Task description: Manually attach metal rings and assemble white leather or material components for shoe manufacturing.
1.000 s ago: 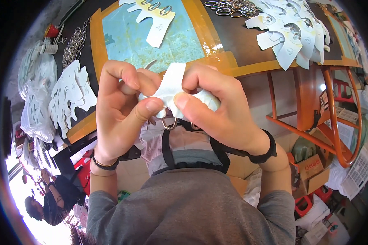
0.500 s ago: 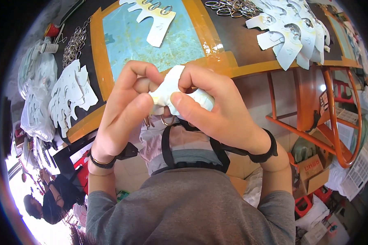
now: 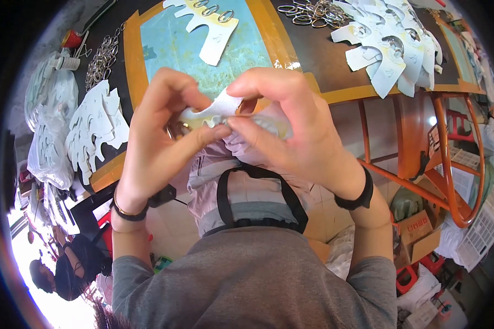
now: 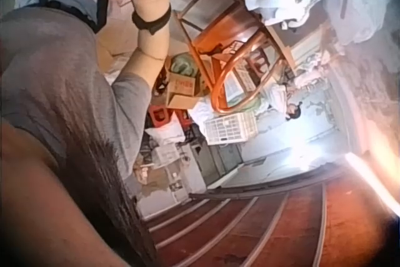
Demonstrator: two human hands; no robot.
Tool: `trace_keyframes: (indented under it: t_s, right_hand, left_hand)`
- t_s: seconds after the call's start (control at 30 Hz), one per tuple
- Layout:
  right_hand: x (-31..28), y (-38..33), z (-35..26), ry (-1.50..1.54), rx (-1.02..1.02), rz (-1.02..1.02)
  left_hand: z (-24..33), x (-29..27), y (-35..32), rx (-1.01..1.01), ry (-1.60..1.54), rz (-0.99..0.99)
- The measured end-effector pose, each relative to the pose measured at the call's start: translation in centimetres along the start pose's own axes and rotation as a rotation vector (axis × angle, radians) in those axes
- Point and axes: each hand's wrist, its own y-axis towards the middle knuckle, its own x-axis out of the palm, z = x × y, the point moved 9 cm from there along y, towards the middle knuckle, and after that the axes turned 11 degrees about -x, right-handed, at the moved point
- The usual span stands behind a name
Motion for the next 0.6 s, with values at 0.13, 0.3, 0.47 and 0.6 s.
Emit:
trace_keyframes:
  t_s: [0.13, 0.3, 0.47, 0.6]
  right_hand:
    - [-0.3, -0.6, 3.5, -0.013, 0.377, -0.238]
    - [-0.3, -3.5, 7.0, 0.085, 0.691, -0.223]
    - [-1.2, -1.5, 4.7, -0.693, 0.140, -0.300]
    - [-1.3, -0.8, 3.7, -0.613, 0.103, -0.146]
  left_hand:
    - [-1.7, 1.9, 3.0, -0.235, 0.198, -0.290]
    - [-3.3, 3.2, 4.9, 0.000, 0.408, -0.203]
    - [-1.5, 2.3, 4.1, 0.356, 0.744, 0.243]
    - [-2.3, 2.8, 4.6, 0.295, 0.582, 0.031]
